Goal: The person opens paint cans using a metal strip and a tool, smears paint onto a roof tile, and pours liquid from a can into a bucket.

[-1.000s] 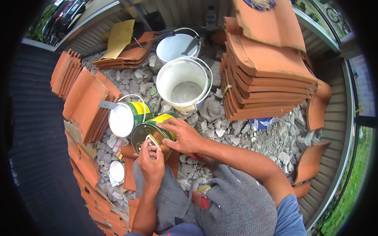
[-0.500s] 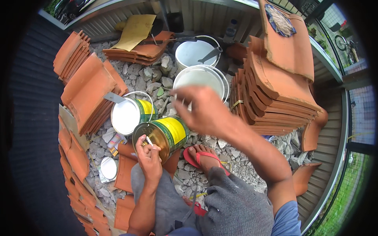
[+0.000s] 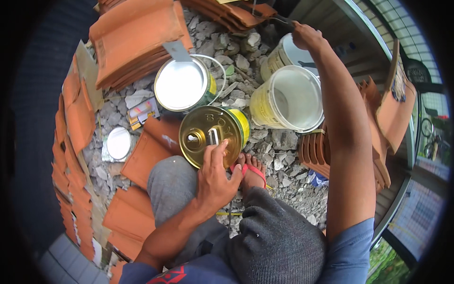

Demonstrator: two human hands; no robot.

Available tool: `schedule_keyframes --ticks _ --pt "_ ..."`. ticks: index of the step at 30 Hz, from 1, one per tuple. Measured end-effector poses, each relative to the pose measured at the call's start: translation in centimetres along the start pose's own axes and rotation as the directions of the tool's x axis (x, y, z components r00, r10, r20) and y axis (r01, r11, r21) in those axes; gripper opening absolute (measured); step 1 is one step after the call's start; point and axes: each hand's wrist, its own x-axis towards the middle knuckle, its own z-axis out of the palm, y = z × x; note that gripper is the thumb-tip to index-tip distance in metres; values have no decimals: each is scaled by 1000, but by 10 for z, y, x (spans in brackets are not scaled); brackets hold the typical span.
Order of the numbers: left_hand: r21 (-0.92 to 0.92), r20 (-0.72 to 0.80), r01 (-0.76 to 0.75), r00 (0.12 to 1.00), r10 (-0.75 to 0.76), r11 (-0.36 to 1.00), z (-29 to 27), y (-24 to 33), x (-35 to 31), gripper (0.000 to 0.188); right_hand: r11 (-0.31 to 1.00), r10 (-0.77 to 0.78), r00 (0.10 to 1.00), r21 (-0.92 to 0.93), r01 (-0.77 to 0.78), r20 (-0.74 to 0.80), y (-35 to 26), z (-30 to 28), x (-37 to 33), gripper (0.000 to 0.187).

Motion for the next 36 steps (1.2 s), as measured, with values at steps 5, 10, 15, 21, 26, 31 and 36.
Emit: schedule_keyframes --ticks 5,10,15,21,26,31,36 --pt "-22 135 5 991 -2 1000 -1 10 8 61 970 -189 964 -189 154 -186 91 15 5 46" --pt "182 81 -152 987 139 972 -7 -4 9 65 950 -247 926 -259 174 -286 90 -10 7 45" --pt "153 30 -197 980 195 968 2 -10 8 63 946 -220 943 -293 143 -251 100 -106 -58 27" --pt "92 39 -181 983 178 979 -2 -9 3 62 963 222 890 233 -136 -399 58 -205 -233 43" --pt "-90 -39 -167 986 164 982 2 -25 -3 64 733 32 955 656 179 -295 -48 -138 -379 44" --pt "31 -47 -243 969 244 970 13 -23 -18 66 728 -319 934 672 133 161 -108 -107 -426 21" --pt "239 10 -304 951 310 922 5 -24 -37 71 805 -326 906 582 115 272 -122 -125 -412 19"
